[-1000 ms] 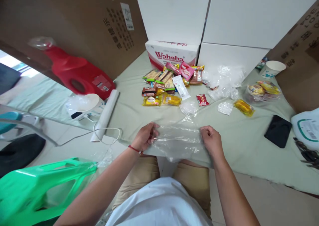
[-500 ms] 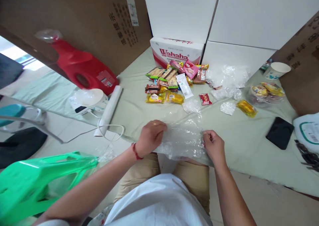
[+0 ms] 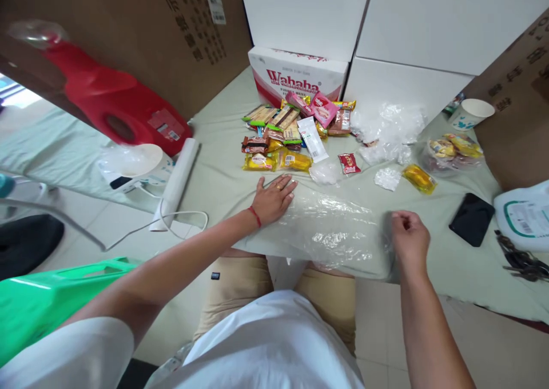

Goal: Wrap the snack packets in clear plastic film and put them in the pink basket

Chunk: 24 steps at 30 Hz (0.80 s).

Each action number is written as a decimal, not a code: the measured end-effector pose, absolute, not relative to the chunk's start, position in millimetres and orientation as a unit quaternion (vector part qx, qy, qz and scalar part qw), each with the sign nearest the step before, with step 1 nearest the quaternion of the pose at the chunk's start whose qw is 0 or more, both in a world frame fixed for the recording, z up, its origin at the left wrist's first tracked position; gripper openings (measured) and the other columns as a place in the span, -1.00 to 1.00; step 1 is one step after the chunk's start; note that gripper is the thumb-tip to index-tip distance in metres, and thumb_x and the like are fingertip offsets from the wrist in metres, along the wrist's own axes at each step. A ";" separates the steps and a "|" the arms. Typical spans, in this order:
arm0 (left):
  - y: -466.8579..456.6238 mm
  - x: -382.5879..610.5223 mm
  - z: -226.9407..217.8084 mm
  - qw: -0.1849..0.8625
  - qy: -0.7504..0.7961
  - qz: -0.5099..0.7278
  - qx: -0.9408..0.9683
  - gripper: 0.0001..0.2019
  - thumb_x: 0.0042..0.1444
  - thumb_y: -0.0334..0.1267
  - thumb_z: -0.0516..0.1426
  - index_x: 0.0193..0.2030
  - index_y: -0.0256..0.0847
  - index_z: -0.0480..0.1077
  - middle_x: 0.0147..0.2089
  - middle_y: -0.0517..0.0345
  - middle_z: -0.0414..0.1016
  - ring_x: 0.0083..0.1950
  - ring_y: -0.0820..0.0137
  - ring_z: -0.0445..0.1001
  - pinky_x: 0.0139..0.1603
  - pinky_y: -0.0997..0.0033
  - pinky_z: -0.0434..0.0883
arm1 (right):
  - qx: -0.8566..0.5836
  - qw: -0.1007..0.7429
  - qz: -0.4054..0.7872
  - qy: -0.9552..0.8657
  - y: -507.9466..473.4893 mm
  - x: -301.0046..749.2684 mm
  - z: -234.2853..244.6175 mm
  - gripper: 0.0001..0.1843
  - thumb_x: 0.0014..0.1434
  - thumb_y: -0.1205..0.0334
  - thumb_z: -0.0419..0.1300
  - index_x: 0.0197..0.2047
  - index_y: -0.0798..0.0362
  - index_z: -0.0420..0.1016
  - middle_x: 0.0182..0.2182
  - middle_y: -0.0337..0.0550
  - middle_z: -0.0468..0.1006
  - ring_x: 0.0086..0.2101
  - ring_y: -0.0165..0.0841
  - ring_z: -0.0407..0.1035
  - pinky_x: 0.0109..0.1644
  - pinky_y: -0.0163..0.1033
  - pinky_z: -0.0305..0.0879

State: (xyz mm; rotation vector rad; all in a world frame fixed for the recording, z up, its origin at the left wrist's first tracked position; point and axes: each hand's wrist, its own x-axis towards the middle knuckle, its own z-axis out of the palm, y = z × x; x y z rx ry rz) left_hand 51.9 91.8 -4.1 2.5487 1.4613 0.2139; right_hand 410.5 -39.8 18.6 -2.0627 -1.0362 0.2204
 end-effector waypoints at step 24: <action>101.1 41.9 -2.4 0.150 0.471 0.052 0.868 -0.49 0.47 -0.08 -0.14 0.50 0.05 0.19 0.62 0.02 0.02 0.60 0.12 0.02 0.49 -0.48 -0.24 | -0.525 0.288 0.273 -0.753 -118.5 292.1 44.6 -0.74 0.45 0.14 0.08 -0.08 -0.10 0.63 -0.39 -0.17 0.59 -0.37 -0.28 0.46 -0.21 -0.16 0.44</action>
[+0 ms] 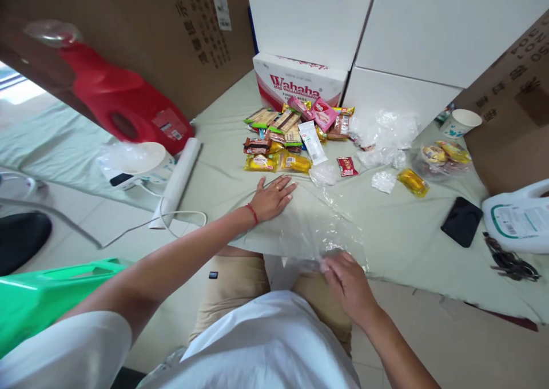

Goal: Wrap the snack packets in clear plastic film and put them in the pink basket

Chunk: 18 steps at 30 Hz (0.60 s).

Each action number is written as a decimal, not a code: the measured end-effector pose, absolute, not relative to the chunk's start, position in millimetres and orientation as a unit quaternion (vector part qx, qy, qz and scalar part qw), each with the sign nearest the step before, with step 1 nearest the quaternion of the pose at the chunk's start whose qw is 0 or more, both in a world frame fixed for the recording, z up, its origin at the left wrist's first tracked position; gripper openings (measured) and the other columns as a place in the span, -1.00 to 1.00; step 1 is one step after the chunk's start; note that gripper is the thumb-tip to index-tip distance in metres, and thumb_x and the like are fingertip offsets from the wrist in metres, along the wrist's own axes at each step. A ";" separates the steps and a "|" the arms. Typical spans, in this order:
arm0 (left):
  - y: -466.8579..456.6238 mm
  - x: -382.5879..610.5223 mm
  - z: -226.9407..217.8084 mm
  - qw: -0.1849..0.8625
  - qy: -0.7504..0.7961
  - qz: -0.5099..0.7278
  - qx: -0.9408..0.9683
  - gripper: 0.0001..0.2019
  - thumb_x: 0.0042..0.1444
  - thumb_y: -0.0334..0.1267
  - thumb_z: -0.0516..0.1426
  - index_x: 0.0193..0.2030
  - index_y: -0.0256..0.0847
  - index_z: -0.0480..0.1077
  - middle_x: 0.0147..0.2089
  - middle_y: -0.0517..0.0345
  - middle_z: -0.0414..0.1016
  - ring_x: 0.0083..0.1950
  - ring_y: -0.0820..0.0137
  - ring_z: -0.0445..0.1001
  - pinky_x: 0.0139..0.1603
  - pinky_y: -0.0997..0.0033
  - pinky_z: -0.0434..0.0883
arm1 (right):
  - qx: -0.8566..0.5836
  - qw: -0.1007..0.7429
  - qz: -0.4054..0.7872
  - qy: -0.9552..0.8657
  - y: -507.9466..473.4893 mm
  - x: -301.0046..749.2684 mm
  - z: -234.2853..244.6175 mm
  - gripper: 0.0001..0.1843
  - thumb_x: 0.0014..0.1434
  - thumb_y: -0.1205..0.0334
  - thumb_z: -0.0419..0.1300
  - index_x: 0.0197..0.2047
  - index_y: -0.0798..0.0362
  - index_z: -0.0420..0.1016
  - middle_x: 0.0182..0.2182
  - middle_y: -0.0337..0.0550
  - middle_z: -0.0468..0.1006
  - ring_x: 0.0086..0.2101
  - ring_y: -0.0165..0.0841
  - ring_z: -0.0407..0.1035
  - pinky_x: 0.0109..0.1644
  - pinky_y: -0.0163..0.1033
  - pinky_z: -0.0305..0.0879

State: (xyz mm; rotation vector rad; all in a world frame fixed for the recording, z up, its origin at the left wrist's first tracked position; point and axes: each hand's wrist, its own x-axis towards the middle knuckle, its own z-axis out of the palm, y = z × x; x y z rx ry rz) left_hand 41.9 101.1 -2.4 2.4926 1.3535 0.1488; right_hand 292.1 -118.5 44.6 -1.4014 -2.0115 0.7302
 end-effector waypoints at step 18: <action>90.0 70.7 62.0 0.177 0.252 0.045 0.950 -0.24 -0.02 -0.57 0.08 0.34 0.03 0.40 0.14 0.01 0.58 0.34 0.13 0.38 0.50 -0.18 -0.11 | -0.583 0.173 0.148 -0.780 157.2 355.5 39.3 -0.15 -0.04 0.27 0.45 0.34 0.10 0.42 0.25 0.11 0.50 0.15 -0.05 0.43 0.22 -0.04 0.35</action>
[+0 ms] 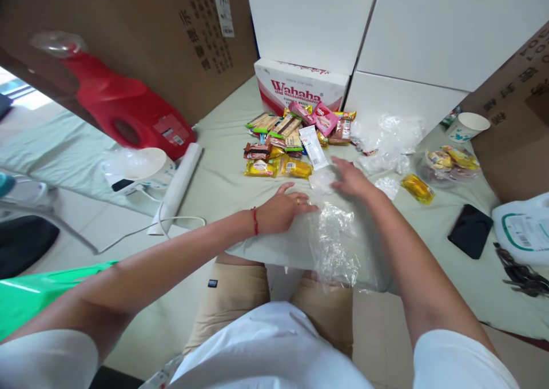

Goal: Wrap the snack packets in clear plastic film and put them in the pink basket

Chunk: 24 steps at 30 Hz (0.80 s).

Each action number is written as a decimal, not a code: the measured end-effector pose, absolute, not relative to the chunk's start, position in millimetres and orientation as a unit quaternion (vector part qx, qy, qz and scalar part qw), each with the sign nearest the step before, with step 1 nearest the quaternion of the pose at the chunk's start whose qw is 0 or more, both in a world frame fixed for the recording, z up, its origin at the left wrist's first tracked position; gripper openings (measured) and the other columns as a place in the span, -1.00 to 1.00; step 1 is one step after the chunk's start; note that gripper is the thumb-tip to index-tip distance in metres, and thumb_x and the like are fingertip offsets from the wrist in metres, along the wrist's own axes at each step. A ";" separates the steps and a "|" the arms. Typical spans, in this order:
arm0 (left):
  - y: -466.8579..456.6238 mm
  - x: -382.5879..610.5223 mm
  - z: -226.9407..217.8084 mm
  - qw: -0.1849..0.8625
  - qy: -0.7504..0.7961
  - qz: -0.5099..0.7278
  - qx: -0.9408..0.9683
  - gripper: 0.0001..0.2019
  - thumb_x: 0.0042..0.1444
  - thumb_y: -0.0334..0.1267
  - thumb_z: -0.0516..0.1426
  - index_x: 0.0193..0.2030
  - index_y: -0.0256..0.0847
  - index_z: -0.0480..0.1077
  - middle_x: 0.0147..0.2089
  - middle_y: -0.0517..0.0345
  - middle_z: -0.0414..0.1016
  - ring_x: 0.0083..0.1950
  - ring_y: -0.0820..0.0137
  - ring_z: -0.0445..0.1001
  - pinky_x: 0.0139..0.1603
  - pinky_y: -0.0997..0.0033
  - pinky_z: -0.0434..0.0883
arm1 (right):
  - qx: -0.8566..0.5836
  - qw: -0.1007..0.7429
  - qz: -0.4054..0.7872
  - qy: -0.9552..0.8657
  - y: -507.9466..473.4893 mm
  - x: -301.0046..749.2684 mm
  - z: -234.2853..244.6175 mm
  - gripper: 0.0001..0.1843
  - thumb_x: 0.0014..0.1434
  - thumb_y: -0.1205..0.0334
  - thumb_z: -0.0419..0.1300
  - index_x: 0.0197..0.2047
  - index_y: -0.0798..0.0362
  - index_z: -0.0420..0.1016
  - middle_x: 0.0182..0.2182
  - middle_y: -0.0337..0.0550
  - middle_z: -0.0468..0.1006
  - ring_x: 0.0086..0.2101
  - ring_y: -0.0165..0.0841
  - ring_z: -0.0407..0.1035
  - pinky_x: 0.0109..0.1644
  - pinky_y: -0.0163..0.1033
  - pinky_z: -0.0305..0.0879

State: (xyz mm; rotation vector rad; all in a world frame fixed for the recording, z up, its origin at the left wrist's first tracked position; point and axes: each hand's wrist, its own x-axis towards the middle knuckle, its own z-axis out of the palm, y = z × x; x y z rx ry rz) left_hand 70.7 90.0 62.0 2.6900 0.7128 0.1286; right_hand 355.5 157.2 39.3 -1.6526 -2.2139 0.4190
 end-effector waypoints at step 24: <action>99.9 120.3 11.8 0.457 0.255 0.229 0.821 -0.58 0.07 -0.50 0.08 0.01 -0.19 0.60 -0.10 -0.02 0.55 -0.07 0.28 0.53 0.02 0.28 0.48 | -0.634 0.253 0.269 -0.680 46.0 385.9 37.4 -0.49 -0.03 -0.13 0.42 -0.07 -0.03 0.67 -0.10 -0.04 0.65 -0.18 -0.19 0.45 -0.09 -0.11 0.38</action>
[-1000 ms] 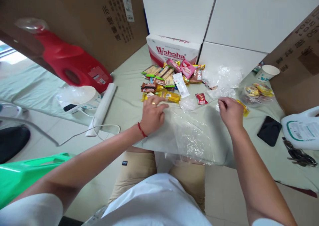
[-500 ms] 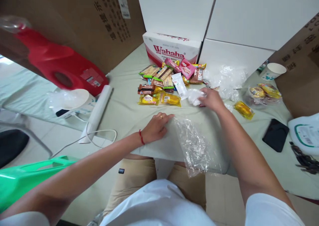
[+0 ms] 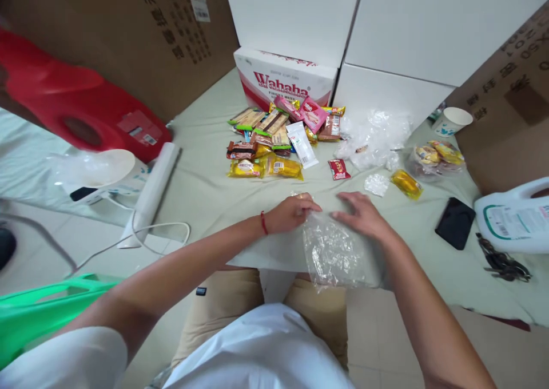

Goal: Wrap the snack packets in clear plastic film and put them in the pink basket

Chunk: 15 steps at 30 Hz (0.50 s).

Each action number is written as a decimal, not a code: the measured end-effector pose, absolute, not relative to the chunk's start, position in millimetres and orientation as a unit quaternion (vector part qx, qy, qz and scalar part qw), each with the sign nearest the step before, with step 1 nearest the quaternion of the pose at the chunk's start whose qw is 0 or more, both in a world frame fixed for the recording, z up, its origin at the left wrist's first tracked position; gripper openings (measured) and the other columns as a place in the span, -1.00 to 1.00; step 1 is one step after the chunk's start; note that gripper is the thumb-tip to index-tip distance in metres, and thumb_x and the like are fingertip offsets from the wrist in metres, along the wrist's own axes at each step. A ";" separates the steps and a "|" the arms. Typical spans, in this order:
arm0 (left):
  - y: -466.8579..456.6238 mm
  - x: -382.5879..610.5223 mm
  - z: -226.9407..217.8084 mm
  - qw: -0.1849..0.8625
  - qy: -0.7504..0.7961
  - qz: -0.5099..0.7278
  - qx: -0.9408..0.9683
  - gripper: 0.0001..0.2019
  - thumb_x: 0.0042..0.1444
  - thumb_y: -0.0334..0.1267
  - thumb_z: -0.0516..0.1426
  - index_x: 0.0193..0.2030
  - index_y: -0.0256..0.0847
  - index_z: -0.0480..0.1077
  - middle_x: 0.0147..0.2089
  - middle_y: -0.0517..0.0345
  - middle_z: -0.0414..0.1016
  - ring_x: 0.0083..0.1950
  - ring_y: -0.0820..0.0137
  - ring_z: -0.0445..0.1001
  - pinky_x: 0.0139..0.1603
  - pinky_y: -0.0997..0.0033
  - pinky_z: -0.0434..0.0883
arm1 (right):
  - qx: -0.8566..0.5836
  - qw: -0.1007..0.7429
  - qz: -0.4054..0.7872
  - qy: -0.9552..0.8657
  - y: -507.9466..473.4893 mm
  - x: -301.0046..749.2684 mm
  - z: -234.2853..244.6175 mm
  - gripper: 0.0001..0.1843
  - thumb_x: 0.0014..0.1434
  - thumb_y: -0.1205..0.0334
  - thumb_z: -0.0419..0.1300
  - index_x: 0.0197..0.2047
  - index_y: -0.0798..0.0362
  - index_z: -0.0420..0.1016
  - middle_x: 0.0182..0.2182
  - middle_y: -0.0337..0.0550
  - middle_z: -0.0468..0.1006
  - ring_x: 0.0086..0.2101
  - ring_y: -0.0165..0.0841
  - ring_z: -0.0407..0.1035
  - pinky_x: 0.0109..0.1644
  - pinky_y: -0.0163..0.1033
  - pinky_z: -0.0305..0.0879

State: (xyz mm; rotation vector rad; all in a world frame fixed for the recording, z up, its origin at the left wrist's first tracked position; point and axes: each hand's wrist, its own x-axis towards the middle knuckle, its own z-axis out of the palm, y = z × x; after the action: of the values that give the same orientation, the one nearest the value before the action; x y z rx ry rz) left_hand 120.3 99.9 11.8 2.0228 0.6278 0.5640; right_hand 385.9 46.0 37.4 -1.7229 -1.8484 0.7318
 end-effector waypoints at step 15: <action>81.2 55.2 9.4 0.495 0.311 0.378 0.717 -0.88 0.14 -0.38 0.22 -0.42 -0.21 0.51 -0.10 -0.06 0.47 0.19 0.18 0.44 -0.02 0.29 0.48 | -0.567 0.289 0.506 -0.582 52.9 308.8 45.6 -0.50 0.06 -0.20 0.41 -0.09 -0.01 0.60 -0.14 -0.11 0.65 -0.10 -0.23 0.49 -0.01 -0.17 0.40</action>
State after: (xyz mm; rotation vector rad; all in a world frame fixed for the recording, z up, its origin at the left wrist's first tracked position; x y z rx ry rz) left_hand 55.2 81.2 9.4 1.7385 0.7539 0.9172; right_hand 308.8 52.9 45.6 -1.5144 -1.5530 1.3499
